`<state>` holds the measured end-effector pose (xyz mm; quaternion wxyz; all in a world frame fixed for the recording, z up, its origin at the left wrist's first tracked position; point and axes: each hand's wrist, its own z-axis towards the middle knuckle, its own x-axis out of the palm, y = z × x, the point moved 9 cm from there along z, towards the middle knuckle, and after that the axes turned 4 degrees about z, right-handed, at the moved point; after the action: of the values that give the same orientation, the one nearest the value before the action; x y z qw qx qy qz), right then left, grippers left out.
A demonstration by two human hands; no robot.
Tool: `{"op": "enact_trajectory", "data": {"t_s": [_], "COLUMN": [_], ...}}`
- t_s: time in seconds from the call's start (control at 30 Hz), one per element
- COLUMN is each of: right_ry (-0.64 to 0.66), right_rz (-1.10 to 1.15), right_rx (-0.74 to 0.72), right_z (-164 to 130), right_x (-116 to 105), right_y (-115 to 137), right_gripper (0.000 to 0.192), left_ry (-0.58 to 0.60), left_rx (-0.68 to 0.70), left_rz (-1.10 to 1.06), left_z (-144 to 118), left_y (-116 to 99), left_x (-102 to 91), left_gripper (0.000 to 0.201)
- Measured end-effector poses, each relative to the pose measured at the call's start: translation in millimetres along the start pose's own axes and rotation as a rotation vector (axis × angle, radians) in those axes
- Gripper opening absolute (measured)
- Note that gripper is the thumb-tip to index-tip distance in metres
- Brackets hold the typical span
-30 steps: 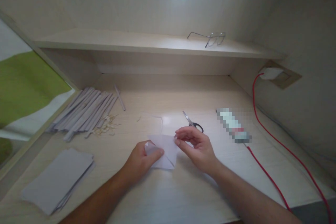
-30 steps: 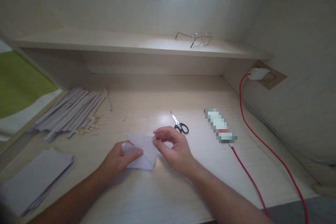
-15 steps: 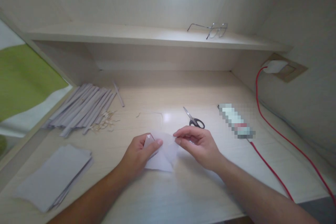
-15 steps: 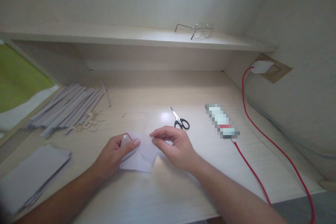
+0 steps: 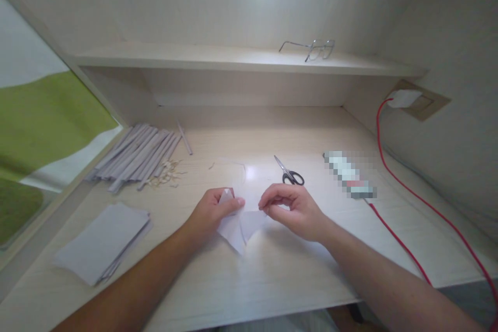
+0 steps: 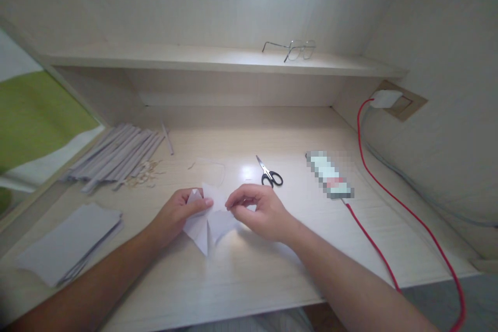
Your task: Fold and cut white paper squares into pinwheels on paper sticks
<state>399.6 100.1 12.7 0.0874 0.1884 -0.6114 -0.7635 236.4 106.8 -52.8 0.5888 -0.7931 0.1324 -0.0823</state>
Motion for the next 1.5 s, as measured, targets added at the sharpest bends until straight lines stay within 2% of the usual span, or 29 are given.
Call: {"op": "enact_trajectory", "data": {"t_s": [0.17, 0.37, 0.67, 0.97, 1.27, 1.37, 1.5], "right_ry": [-0.003, 0.021, -0.005, 0.058, 0.060, 0.028, -0.059], "right_rz": [0.025, 0.062, 0.073, 0.025, -0.064, -0.114, -0.090], "right_rx": [0.033, 0.087, 0.081, 0.086, 0.044, 0.034, 0.053], "right_z": [-1, -1, -1, -3, -1, 0, 1], "right_x": [-1, 0, -1, 3, 1, -4, -13], "right_y": [-3, -9, -12, -8, -1, -2, -11], "right_gripper": [0.020, 0.013, 0.012, 0.016, 0.015, 0.015, 0.009], "left_ry": [0.016, 0.030, 0.036, 0.101, 0.093, 0.054, -0.073], "left_rx": [0.014, 0.006, 0.045, 0.053, 0.055, 0.068, 0.146], "left_rz": [0.027, 0.010, 0.030, -0.005, -0.037, -0.031, -0.039], "left_z": [-2, -2, 0, 0, 2, 4, 5], "left_y": [-2, -3, -4, -7, -6, -6, -14], "left_x": [2.8, 4.2, 2.4, 6.7, 2.6, -1.1, -12.6], "left_gripper": [0.036, 0.035, 0.035, 0.036, 0.036, 0.035, 0.036]}}
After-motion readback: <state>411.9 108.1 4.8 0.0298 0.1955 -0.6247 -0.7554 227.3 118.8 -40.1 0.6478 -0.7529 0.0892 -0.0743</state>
